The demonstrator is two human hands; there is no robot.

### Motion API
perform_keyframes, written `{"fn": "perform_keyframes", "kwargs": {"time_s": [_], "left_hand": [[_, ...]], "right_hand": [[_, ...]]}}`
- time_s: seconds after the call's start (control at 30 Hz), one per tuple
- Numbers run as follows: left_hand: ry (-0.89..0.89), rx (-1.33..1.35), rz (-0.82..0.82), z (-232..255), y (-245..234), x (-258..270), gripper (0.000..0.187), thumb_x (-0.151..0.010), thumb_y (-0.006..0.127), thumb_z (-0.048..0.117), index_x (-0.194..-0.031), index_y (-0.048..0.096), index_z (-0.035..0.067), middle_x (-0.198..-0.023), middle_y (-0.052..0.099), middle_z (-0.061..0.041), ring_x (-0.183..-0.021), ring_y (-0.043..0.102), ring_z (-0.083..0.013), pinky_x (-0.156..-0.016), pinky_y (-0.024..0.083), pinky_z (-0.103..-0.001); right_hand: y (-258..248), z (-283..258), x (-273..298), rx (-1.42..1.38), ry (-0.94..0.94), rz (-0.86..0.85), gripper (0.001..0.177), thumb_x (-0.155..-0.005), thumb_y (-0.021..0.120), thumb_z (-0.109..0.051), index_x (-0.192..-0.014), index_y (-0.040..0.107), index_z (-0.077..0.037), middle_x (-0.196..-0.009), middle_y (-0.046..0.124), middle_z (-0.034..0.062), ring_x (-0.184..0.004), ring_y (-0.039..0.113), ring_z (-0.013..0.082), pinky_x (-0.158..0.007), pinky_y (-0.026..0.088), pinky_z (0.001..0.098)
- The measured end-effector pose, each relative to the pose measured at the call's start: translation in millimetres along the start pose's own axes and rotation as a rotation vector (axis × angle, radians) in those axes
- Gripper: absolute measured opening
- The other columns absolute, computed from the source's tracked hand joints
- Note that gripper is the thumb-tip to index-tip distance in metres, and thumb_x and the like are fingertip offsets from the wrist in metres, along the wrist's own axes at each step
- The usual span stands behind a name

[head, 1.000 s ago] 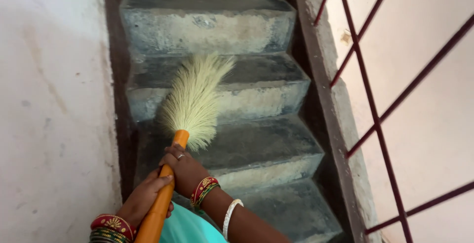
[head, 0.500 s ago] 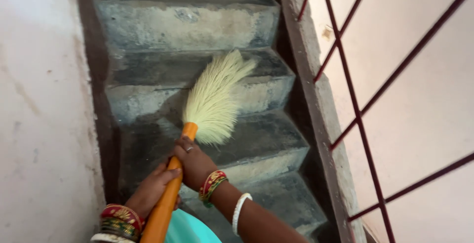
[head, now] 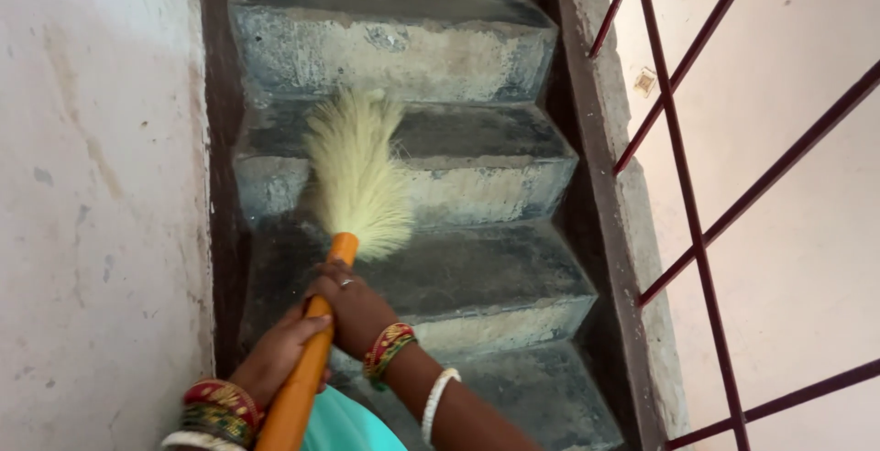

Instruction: The person sweeps concrete stairs with a handheld broom, moving the broom across each step while descending.

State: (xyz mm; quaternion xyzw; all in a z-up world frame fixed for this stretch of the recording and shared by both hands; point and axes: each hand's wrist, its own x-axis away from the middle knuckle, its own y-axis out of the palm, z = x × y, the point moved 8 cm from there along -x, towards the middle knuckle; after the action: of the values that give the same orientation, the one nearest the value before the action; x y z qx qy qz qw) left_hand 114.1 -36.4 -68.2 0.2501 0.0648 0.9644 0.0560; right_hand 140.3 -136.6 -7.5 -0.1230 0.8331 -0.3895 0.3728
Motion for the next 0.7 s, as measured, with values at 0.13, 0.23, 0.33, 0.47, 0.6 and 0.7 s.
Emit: {"fn": "perform_keyframes", "kwargs": {"time_s": [0.13,0.23,0.33,0.47,0.6,0.7], "left_hand": [[-0.022,-0.015,-0.087,-7,27,-24,0.05,-0.094,0.057,0.031,-0.14,0.048,0.012,-0.08,0.057,-0.015,-0.051,0.061,-0.0265,-0.046,0.054,-0.04],[-0.032,0.0,-0.099,-10,27,-26,0.051,-0.093,0.057,0.03,-0.142,0.047,0.015,-0.08,0.059,-0.015,-0.051,0.062,-0.0263,-0.048,0.054,-0.039],[-0.012,0.032,-0.042,-5,0,-13,0.052,-0.095,0.06,0.035,-0.143,0.046,0.02,-0.077,0.056,-0.018,-0.05,0.059,-0.0271,-0.046,0.052,-0.041],[-0.039,0.036,0.089,1,-47,16,0.054,-0.097,0.058,0.034,-0.146,0.043,0.021,-0.082,0.058,-0.018,-0.051,0.059,-0.0286,-0.047,0.052,-0.043],[-0.035,0.083,0.176,0,-69,37,0.056,-0.097,0.058,0.035,-0.149,0.039,0.025,-0.083,0.055,-0.017,-0.052,0.058,-0.0292,-0.048,0.051,-0.044],[-0.036,0.085,0.169,0,-65,37,0.059,-0.096,0.058,0.035,-0.15,0.037,0.033,-0.083,0.055,-0.017,-0.052,0.058,-0.0293,-0.048,0.051,-0.044]], "right_hand": [[-22,25,12,0.054,0.106,-0.042,0.039,-0.085,0.07,-0.007,-0.122,0.06,-0.009,-0.15,0.051,0.0206,-0.146,0.04,0.0418,-0.116,0.038,0.0477],[-18,26,9,0.057,0.144,-0.07,0.039,-0.086,0.07,-0.007,-0.123,0.059,-0.008,-0.153,0.048,0.0208,-0.147,0.037,0.042,-0.115,0.038,0.0486],[3,15,-4,0.043,0.119,-0.09,0.038,-0.087,0.07,-0.006,-0.123,0.06,-0.008,-0.153,0.047,0.0214,-0.148,0.037,0.0424,-0.117,0.037,0.0489],[43,-20,-32,0.047,-0.077,-0.062,0.037,-0.086,0.071,-0.006,-0.122,0.063,-0.01,-0.151,0.051,0.0212,-0.15,0.039,0.0433,-0.123,0.037,0.0478],[72,-40,-43,0.01,-0.137,-0.162,0.04,-0.082,0.073,-0.009,-0.12,0.06,-0.006,-0.15,0.049,0.0242,-0.147,0.038,0.0444,-0.12,0.036,0.0485],[67,-39,-42,-0.006,-0.147,-0.134,0.035,-0.087,0.071,-0.009,-0.12,0.06,-0.007,-0.151,0.051,0.023,-0.149,0.038,0.0437,-0.121,0.036,0.0479]]}}
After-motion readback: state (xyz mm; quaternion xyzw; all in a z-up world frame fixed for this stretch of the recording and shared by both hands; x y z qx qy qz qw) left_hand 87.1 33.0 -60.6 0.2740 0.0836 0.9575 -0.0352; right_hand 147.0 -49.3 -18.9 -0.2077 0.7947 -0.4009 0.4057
